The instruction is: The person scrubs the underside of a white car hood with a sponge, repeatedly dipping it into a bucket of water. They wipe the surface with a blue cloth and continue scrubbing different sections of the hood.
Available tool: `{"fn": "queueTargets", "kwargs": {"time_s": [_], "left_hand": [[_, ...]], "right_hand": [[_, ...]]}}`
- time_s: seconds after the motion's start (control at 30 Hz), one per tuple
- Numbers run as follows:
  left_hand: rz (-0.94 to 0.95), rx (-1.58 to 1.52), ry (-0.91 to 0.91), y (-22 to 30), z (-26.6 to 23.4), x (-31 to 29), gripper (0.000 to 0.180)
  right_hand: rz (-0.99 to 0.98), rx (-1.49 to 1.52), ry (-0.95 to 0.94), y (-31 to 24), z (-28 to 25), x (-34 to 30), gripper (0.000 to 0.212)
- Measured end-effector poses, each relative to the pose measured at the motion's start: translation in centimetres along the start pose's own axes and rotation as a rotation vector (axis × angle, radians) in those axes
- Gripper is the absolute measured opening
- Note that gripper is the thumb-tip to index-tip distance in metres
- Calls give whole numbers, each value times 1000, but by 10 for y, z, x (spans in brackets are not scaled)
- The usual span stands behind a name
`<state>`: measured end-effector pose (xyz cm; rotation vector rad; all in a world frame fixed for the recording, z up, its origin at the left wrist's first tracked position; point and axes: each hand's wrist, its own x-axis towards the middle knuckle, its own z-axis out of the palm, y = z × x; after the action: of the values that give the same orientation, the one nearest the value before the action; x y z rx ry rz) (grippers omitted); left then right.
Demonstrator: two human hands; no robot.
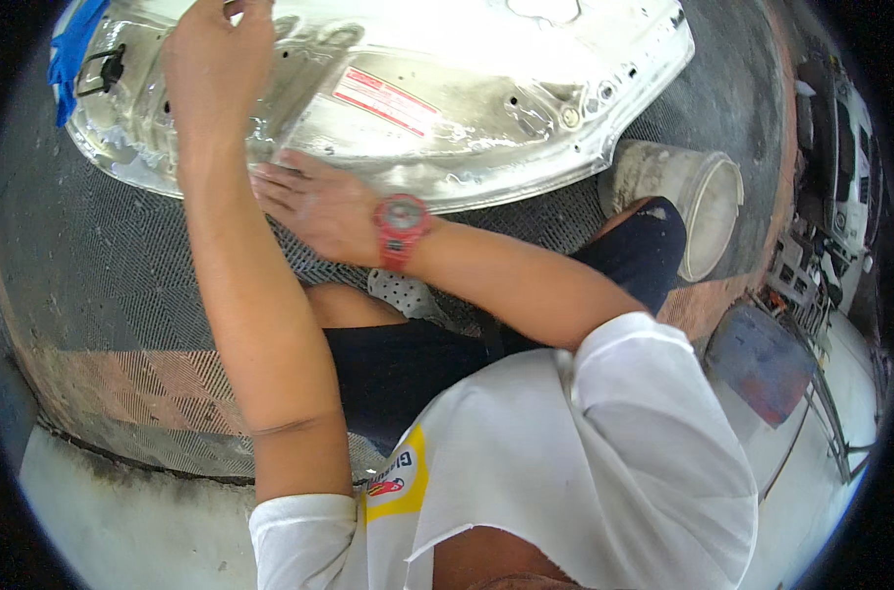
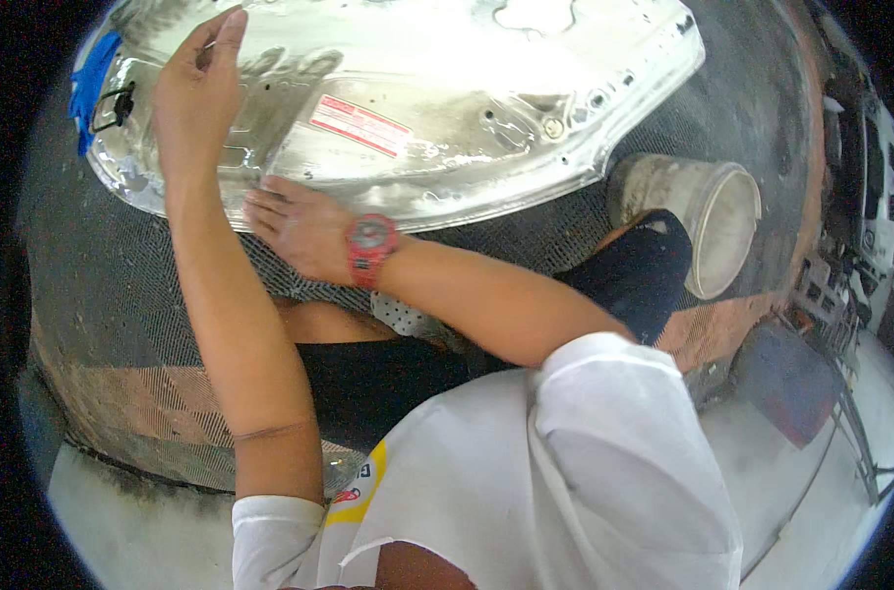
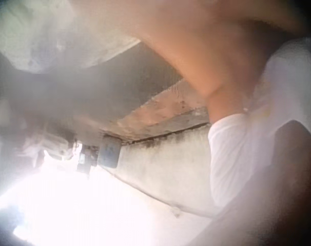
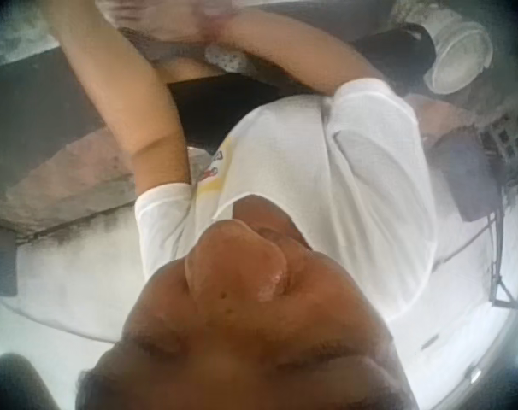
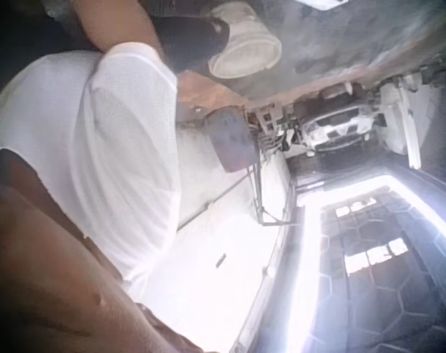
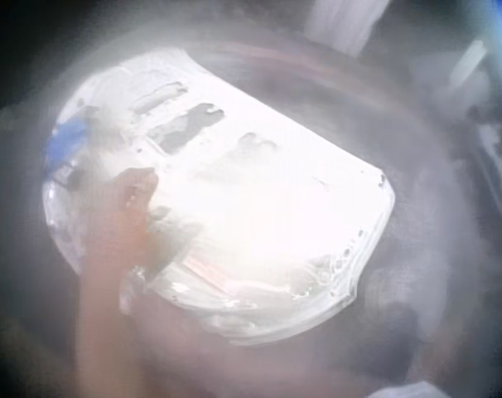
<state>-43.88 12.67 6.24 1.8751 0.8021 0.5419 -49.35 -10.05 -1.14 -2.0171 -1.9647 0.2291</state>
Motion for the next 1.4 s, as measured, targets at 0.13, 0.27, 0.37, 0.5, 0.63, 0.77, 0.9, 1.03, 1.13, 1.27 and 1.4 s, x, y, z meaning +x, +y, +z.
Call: {"fn": "queueTargets", "kwargs": {"time_s": [0.13, 0.27, 0.37, 0.5, 0.63, 0.77, 0.9, 1.03, 1.13, 1.27, 1.4], "left_hand": [[-165, -196, -70, 7, 0, -9, 35], [78, 38, -29, 38, 9, -38, 37], [220, 362, 0, 33, 23, -29, 50], [245, 382, -72, 41, 46, -28, 50], [274, 454, -179, 63, 73, -49, 45], [469, 511, -294, 64, 110, -62, 37], [688, 550, -425, 62, 150, -113, 40], [706, 552, -847, 70, 179, -195, 66], [664, 780, -971, 64, 182, -254, 91], [435, 763, -863, 52, 160, -291, 86], [212, 1016, -683, 47, 101, -306, 84]], "right_hand": [[18, 42, -242, 42, -59, -122, 77], [155, -178, -440, 100, -129, -235, 77], [174, -51, -290, 93, -111, -244, 74], [146, 45, -208, 37, -66, -163, 73], [284, 29, -180, 74, -102, -232, 71], [755, -47, 2, 120, -165, -315, 61], [1263, 345, 940, 146, -239, -427, 44], [1566, 959, 1365, 186, -217, -566, 40], [1751, 928, 622, 243, -142, -603, 34], [1669, 162, -308, 323, -34, -653, 34], [1630, 132, -514, 354, -6, -631, 33]]}}
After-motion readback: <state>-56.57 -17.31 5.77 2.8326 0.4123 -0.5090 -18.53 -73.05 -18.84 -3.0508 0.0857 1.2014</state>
